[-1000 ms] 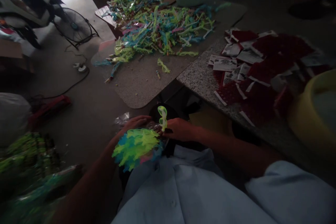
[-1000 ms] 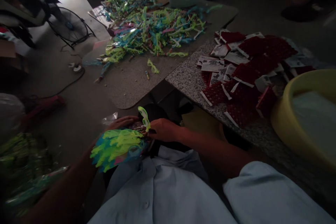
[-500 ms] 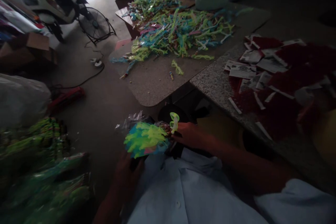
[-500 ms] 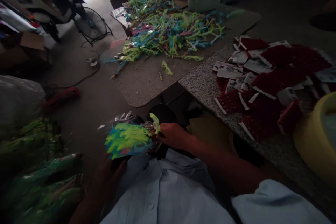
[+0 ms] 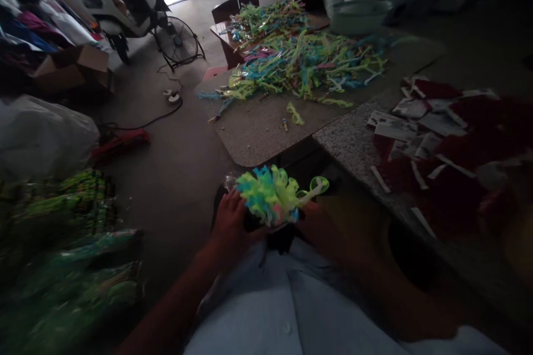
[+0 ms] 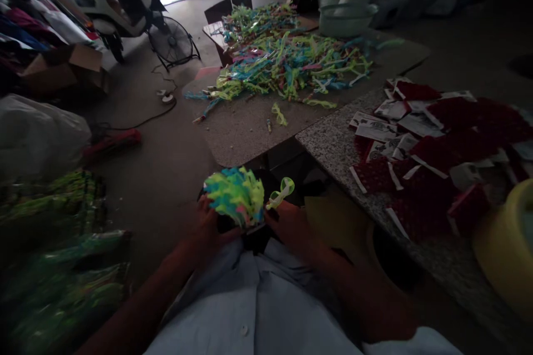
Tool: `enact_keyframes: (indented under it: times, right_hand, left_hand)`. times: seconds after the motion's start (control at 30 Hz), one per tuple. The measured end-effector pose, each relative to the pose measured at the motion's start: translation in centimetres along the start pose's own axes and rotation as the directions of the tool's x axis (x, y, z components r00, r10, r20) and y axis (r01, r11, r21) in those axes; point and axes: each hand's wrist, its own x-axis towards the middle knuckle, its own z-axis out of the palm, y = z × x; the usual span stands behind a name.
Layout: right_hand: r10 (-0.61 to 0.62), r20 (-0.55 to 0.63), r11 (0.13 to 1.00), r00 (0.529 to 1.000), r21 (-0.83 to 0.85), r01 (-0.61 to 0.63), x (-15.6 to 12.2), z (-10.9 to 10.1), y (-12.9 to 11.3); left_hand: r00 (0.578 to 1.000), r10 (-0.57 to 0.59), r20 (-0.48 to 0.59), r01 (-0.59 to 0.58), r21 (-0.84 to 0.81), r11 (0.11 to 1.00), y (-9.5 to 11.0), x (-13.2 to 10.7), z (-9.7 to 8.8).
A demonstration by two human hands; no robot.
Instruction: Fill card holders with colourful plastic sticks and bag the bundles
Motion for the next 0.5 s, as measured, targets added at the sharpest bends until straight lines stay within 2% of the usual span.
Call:
enact_keyframes:
  times: [0.1,0.2,0.33,0.5]
  right_hand:
    - [0.016,0.003,1.000,1.000,-0.015,-0.016,0.7,-1.1,-0.9]
    - [0.036,0.050,0.999,0.998,-0.043,-0.034,1.3,-2.6,-2.7]
    - [0.069,0.096,0.993,0.993,-0.104,-0.059,1.5,-3.3,-4.1]
    - [-0.019,0.172,0.982,0.985,-0.180,0.050,1.2,-2.3,-3.1]
  left_hand:
    - [0.998,0.053,0.039,-0.051,-0.052,0.997,-0.8,1.8,0.8]
    - [0.994,0.053,0.100,-0.037,-0.157,0.987,-1.2,2.8,1.0]
    - [0.987,0.042,0.154,-0.003,-0.247,0.969,-1.4,2.2,0.7]
    - [0.980,0.055,0.193,-0.004,-0.257,0.966,-2.1,0.8,0.4]
